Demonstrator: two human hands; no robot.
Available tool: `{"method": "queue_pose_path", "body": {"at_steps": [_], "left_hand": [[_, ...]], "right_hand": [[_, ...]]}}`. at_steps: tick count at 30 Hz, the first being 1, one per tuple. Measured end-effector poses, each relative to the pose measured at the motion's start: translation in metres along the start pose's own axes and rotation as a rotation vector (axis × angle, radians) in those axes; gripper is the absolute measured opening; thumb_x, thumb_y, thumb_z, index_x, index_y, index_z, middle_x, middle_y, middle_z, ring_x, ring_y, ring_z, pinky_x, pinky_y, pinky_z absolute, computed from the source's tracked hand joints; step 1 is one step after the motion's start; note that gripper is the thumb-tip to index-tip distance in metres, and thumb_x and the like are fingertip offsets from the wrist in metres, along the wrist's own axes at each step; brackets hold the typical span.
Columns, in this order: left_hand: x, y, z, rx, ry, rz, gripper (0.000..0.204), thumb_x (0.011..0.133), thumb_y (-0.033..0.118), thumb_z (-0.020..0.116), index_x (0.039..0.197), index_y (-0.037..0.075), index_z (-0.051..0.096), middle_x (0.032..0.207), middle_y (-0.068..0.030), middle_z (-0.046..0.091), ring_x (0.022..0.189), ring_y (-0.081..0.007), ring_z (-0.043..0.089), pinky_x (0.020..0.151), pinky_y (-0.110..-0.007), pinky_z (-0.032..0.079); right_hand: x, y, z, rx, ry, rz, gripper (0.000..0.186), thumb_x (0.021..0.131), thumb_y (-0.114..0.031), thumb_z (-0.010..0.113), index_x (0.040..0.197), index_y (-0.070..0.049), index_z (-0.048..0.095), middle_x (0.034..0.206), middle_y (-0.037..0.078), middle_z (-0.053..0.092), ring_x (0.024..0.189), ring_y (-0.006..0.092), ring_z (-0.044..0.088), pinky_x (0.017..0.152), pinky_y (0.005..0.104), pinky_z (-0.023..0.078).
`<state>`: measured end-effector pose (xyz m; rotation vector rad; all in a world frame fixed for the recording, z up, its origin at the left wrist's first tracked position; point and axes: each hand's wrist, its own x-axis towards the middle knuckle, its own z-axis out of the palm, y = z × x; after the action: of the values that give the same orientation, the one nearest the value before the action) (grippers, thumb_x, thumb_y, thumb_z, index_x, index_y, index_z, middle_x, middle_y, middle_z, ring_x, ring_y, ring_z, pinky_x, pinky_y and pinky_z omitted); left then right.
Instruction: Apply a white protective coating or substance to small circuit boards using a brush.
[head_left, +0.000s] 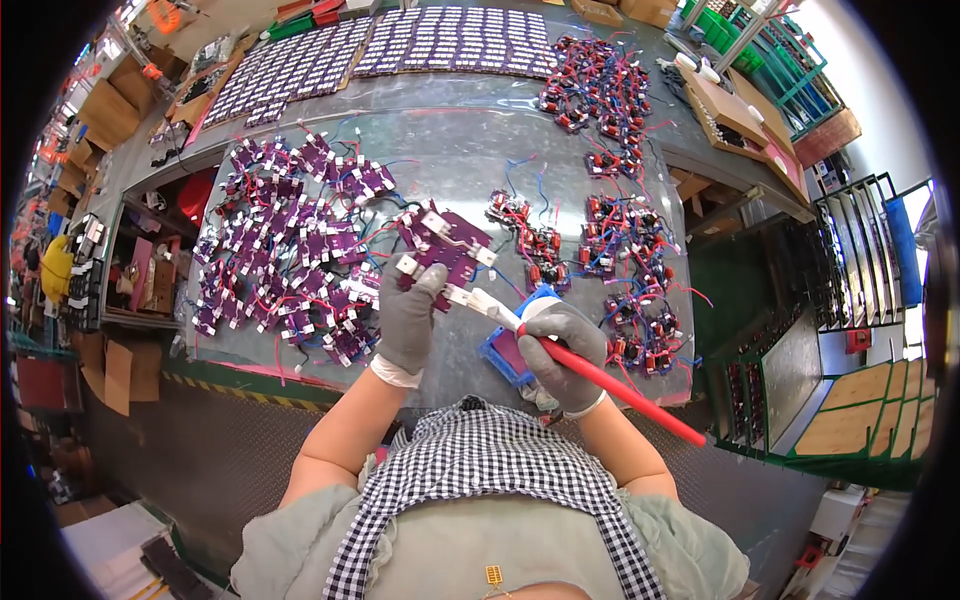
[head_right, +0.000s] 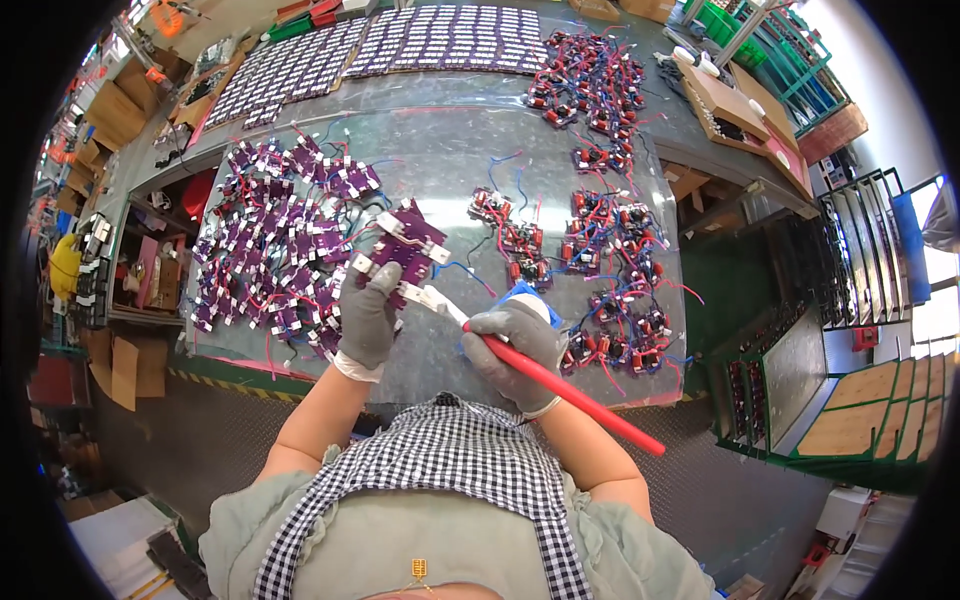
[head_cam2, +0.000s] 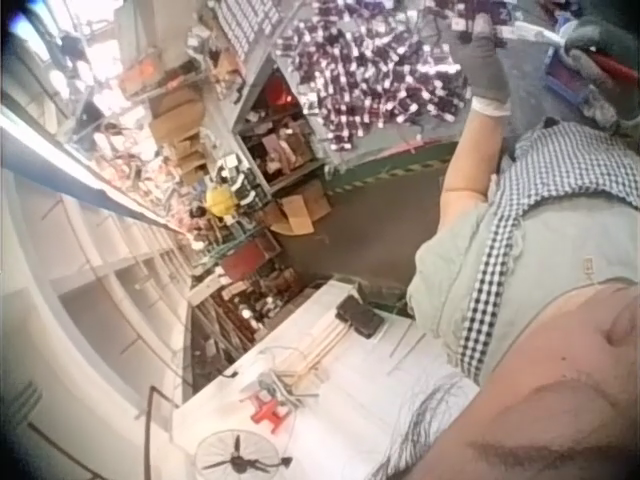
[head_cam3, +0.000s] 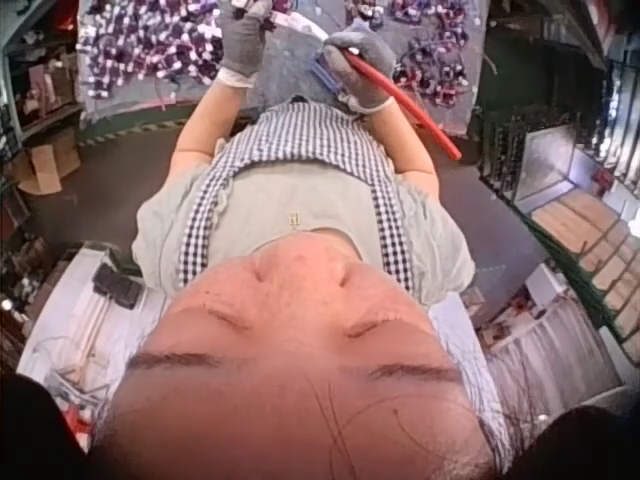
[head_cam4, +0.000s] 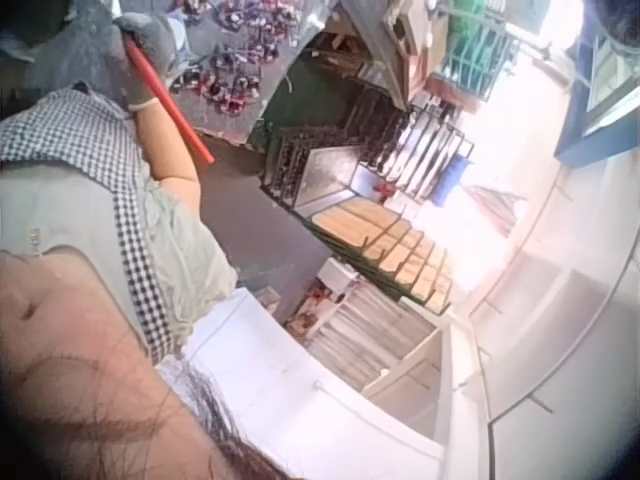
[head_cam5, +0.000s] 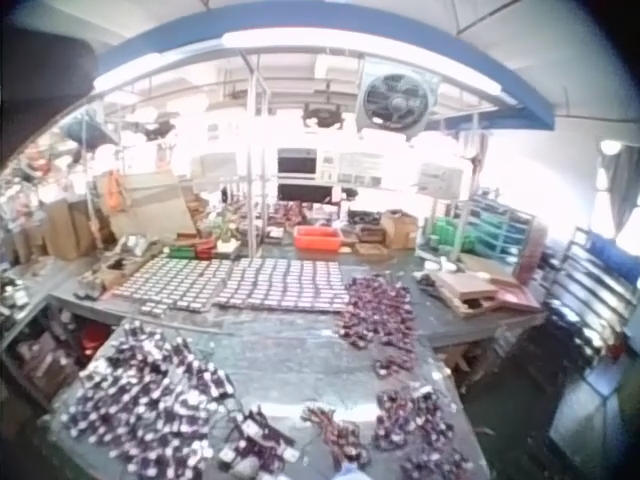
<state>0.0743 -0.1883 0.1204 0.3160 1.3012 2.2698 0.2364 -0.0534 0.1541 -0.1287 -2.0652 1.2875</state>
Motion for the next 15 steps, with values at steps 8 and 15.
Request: {"method": "queue_pose_path", "body": {"at_steps": [8,15], "left_hand": [[0.185,-0.032,-0.050,0.464,-0.020,0.139,0.020,0.086,0.008,0.070,0.101,0.003,0.057,0.083,-0.0037,0.064,0.071,-0.0129,0.060,0.063,-0.030,0.049],[0.444,-0.035,-0.196,1.366,0.295,0.177,0.037,0.081,0.026,0.071,0.110,0.005,0.061,0.098,-0.0156,0.071,0.094,-0.0300,0.069,0.084,-0.042,0.050]], "right_hand": [[0.034,0.037,0.008,-0.194,0.140,0.138,0.012,0.078,0.004,0.068,0.087,-0.003,0.063,0.076,0.008,0.063,0.066,0.0160,0.059,0.062,0.0280,0.048],[0.034,0.052,-0.011,-0.465,0.336,0.241,0.013,0.079,0.004,0.067,0.089,-0.002,0.062,0.081,0.005,0.062,0.071,0.0127,0.058,0.067,0.0262,0.048]]}}
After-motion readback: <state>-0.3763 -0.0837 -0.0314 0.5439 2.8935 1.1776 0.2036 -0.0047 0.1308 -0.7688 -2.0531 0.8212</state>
